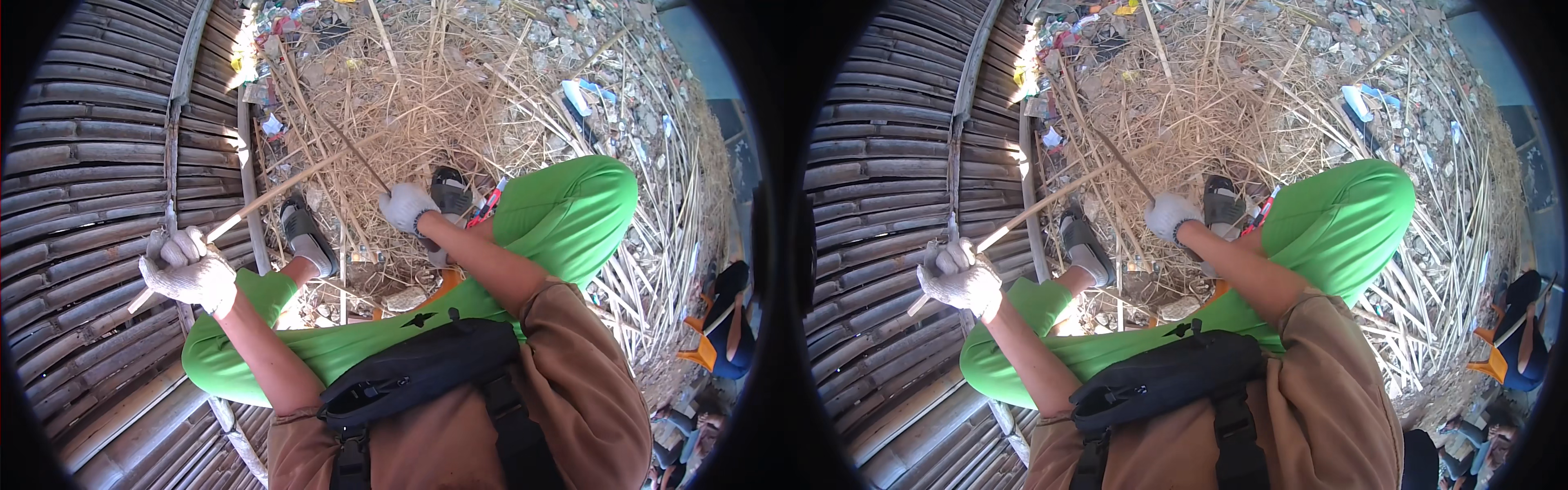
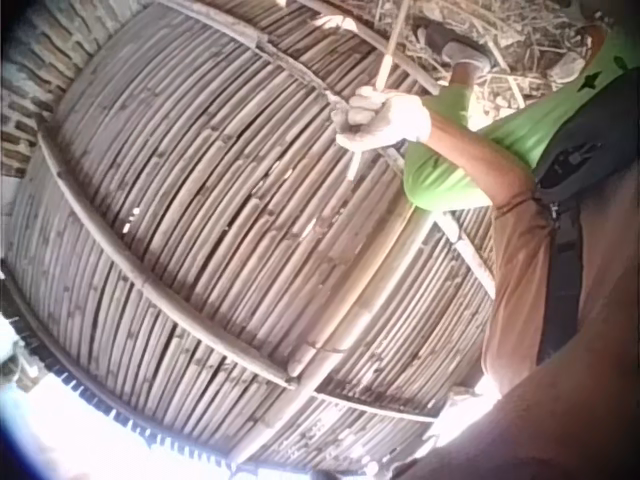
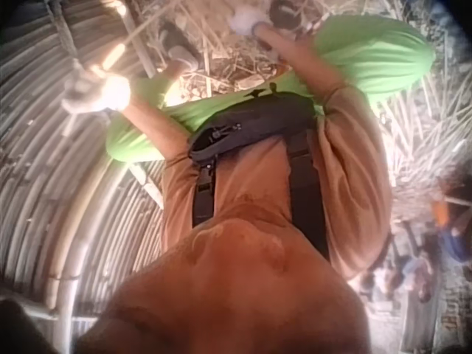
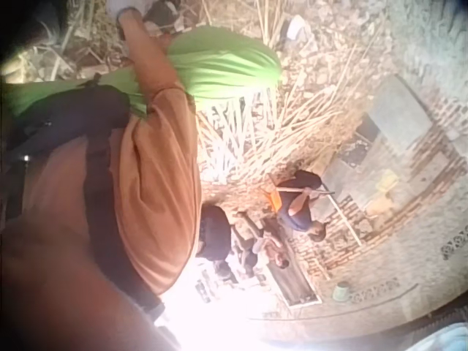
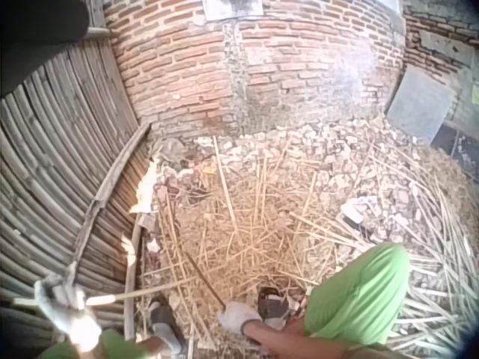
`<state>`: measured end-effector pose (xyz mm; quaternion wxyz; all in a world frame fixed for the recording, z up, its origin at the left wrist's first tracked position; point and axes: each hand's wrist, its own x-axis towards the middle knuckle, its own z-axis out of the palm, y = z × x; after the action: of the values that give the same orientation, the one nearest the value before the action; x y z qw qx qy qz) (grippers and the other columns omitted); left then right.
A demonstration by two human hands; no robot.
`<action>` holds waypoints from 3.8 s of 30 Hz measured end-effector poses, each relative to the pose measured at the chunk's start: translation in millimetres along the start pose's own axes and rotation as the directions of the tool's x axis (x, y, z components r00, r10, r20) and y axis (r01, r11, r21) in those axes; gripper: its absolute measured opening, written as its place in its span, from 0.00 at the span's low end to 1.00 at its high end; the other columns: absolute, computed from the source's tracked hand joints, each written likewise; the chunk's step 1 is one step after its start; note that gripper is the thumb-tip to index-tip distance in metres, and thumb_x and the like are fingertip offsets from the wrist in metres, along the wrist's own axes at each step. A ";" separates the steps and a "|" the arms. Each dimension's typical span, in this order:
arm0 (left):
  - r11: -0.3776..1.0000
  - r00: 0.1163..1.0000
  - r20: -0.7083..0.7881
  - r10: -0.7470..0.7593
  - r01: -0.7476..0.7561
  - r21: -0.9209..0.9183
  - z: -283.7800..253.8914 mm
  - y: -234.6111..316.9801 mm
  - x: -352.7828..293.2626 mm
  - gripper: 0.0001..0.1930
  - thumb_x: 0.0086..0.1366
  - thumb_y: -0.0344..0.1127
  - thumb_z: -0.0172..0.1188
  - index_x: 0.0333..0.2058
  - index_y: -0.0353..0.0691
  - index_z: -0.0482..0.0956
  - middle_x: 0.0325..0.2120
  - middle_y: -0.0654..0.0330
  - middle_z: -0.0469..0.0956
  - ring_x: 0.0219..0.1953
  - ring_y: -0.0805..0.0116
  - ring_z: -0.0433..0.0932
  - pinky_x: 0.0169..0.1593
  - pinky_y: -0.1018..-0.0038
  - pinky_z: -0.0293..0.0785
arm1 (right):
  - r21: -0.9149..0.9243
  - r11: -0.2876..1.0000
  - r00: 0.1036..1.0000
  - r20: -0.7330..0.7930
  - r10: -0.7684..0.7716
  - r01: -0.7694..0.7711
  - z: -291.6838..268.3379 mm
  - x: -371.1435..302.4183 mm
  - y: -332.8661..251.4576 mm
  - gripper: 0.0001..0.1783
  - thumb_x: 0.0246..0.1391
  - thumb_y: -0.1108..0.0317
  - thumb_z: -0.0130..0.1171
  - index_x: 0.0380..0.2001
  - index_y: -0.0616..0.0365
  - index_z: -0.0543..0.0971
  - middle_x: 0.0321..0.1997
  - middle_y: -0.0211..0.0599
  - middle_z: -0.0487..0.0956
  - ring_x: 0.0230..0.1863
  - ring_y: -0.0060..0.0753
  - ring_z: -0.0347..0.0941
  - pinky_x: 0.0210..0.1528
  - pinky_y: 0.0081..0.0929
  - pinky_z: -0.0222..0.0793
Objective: The person shaves thin layers off a long bamboo stick using a large blade and then uses a small utility knife to refine the surface of the stick.
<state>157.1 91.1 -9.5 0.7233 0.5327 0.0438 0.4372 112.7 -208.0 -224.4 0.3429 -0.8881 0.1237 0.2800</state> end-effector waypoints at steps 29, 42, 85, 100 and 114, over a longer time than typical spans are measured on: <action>0.867 0.727 0.658 -0.198 0.443 -0.227 72.3 18.5 10.5 0.27 0.77 0.50 0.56 0.19 0.50 0.58 0.17 0.70 0.53 0.22 0.73 0.51 0.29 0.71 0.50 | 0.136 0.972 0.982 -0.024 -0.190 0.191 -34.6 -58.3 -63.0 0.28 0.66 0.50 0.50 0.44 0.67 0.84 0.42 0.65 0.85 0.43 0.64 0.84 0.49 0.54 0.80; 0.884 0.849 0.485 -0.211 0.377 -0.277 56.7 13.3 1.7 0.25 0.77 0.47 0.51 0.18 0.53 0.58 0.12 0.71 0.49 0.15 0.75 0.46 0.22 0.72 0.47 | 0.074 0.991 0.991 -0.084 -0.103 0.109 -16.4 -25.8 -2.0 0.26 0.68 0.53 0.47 0.45 0.65 0.85 0.37 0.63 0.85 0.41 0.61 0.85 0.48 0.56 0.80; 0.916 0.955 0.108 -0.276 0.295 -0.270 -12.3 -8.3 -17.8 0.23 0.74 0.49 0.53 0.19 0.51 0.58 0.13 0.71 0.47 0.18 0.73 0.43 0.25 0.70 0.46 | 0.008 0.997 0.996 -0.017 -0.083 0.083 7.0 25.4 0.3 0.30 0.63 0.47 0.50 0.44 0.65 0.86 0.43 0.67 0.84 0.49 0.64 0.84 0.56 0.53 0.78; 0.980 0.924 0.357 -0.137 0.073 0.186 -0.2 21.0 4.9 0.19 0.77 0.39 0.55 0.60 0.36 0.75 0.38 0.58 0.79 0.40 0.63 0.80 0.59 0.58 0.78 | -0.060 0.998 1.000 0.017 -0.004 0.005 16.5 37.1 22.7 0.32 0.63 0.45 0.52 0.48 0.66 0.86 0.50 0.66 0.84 0.54 0.62 0.83 0.58 0.49 0.78; 0.904 0.884 0.445 -0.142 0.299 -0.307 42.8 24.1 -19.6 0.15 0.67 0.34 0.59 0.48 0.30 0.79 0.19 0.72 0.57 0.21 0.78 0.54 0.27 0.77 0.54 | 0.124 0.817 0.826 -0.036 -0.563 0.563 -19.6 -111.6 -133.5 0.22 0.67 0.51 0.49 0.36 0.60 0.81 0.28 0.55 0.83 0.32 0.60 0.83 0.40 0.57 0.79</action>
<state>153.5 47.7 20.5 0.8482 0.4596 -0.1307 0.2286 85.1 -120.2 -75.5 0.4671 -0.8606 -0.1266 0.1586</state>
